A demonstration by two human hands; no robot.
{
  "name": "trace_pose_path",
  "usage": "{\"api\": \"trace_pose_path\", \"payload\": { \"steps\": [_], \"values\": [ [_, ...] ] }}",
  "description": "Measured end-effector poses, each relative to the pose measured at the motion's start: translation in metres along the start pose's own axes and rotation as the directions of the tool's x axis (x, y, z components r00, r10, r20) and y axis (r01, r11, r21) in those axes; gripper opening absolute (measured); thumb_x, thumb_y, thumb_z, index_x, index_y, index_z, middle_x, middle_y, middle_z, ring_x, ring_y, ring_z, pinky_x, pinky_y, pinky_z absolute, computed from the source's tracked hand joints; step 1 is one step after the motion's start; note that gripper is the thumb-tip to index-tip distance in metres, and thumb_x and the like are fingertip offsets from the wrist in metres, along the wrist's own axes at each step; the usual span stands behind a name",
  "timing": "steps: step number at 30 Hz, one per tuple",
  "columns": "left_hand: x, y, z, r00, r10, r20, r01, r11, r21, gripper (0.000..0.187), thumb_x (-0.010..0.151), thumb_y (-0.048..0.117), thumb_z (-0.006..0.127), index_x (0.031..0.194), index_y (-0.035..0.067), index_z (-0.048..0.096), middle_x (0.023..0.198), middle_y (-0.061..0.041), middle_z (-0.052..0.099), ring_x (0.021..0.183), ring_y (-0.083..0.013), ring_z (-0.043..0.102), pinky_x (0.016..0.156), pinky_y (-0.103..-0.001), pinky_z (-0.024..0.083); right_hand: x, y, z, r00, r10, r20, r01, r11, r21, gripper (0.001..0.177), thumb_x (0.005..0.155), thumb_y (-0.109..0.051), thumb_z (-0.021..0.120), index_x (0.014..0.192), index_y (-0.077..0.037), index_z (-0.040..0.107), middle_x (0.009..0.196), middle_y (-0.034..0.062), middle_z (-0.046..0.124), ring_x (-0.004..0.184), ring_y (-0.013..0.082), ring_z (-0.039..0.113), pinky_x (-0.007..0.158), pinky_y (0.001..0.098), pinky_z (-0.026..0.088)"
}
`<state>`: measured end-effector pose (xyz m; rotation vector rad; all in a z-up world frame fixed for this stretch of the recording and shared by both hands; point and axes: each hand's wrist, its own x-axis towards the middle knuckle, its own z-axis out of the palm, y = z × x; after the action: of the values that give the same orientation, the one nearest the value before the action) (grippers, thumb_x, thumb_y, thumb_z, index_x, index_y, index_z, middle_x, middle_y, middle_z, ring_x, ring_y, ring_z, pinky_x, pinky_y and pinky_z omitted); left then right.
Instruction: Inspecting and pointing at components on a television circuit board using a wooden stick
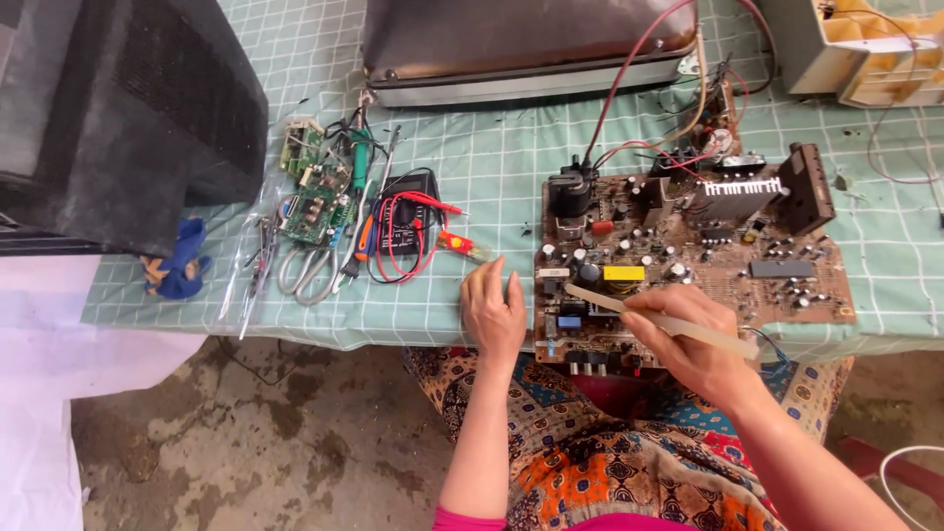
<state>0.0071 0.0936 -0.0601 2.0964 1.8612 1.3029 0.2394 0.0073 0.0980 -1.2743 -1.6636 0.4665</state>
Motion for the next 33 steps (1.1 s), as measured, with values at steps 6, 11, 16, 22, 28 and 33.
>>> {"api": "trace_pose_path", "payload": {
  "steps": [6,11,16,22,28,33],
  "values": [
    [-0.004,-0.007,0.007,1.000,-0.005,0.011,0.005,1.000,0.013,0.028,0.102,0.024,0.060,0.126,0.012,0.068,0.109,-0.012,0.065,0.106,-0.0286,0.063,0.090,-0.043,0.052,0.006,0.035,0.021,0.992,-0.114,0.058,0.120,0.985,-0.124,0.013,0.091,-0.020,0.078,0.091,-0.007,0.077,0.077,0.0149,0.073,0.080,0.0334,0.074,0.083,0.0443,0.060],
    [-0.003,-0.005,0.002,1.000,-0.005,0.010,0.005,1.000,0.028,0.028,0.101,0.025,0.061,0.125,0.013,0.068,0.111,-0.011,0.066,0.109,-0.0287,0.063,0.091,-0.043,0.052,0.027,0.027,0.021,0.977,-0.149,0.151,0.171,0.975,-0.144,0.016,0.093,-0.020,0.075,0.086,-0.005,0.074,0.070,0.0141,0.072,0.072,0.0319,0.074,0.084,0.0468,0.060],
    [-0.001,-0.004,-0.001,1.000,-0.004,0.026,0.003,1.000,0.026,0.029,0.104,0.029,0.057,0.125,0.013,0.068,0.111,-0.011,0.066,0.110,-0.0273,0.062,0.094,-0.042,0.051,0.046,0.007,0.019,0.944,-0.188,0.271,0.246,0.949,-0.199,0.010,0.091,-0.017,0.072,0.085,-0.009,0.074,0.064,0.0076,0.070,0.064,0.0239,0.073,0.078,0.0392,0.060],
    [0.000,-0.004,-0.002,1.000,0.021,0.000,-0.021,0.999,0.050,0.028,0.103,0.030,0.058,0.124,0.014,0.069,0.112,-0.010,0.066,0.111,-0.0269,0.062,0.095,-0.041,0.051,0.058,-0.015,0.017,0.901,-0.223,0.372,0.307,0.934,-0.183,0.003,0.086,-0.010,0.073,0.086,-0.007,0.073,0.064,0.0084,0.070,0.060,0.0221,0.071,0.065,0.0356,0.059],
    [0.002,0.002,-0.008,1.000,0.000,0.025,-0.002,0.999,0.043,0.030,0.105,0.030,0.054,0.125,0.013,0.068,0.111,-0.011,0.065,0.112,-0.0269,0.062,0.097,-0.041,0.051,0.055,-0.003,0.018,0.935,-0.143,0.324,0.196,0.971,-0.138,0.013,0.094,-0.018,0.071,0.087,-0.007,0.075,0.064,0.0082,0.071,0.058,0.0197,0.069,0.061,0.0319,0.058],
    [0.003,0.004,-0.010,1.000,-0.007,0.028,0.005,0.999,0.047,0.031,0.105,0.031,0.054,0.124,0.013,0.069,0.110,-0.011,0.066,0.112,-0.0268,0.062,0.097,-0.042,0.050,0.054,0.001,0.022,0.941,-0.039,0.335,0.079,0.991,-0.107,0.015,0.093,-0.020,0.071,0.087,-0.007,0.076,0.063,0.0084,0.072,0.056,0.0192,0.069,0.056,0.0303,0.057]
  ]
}}
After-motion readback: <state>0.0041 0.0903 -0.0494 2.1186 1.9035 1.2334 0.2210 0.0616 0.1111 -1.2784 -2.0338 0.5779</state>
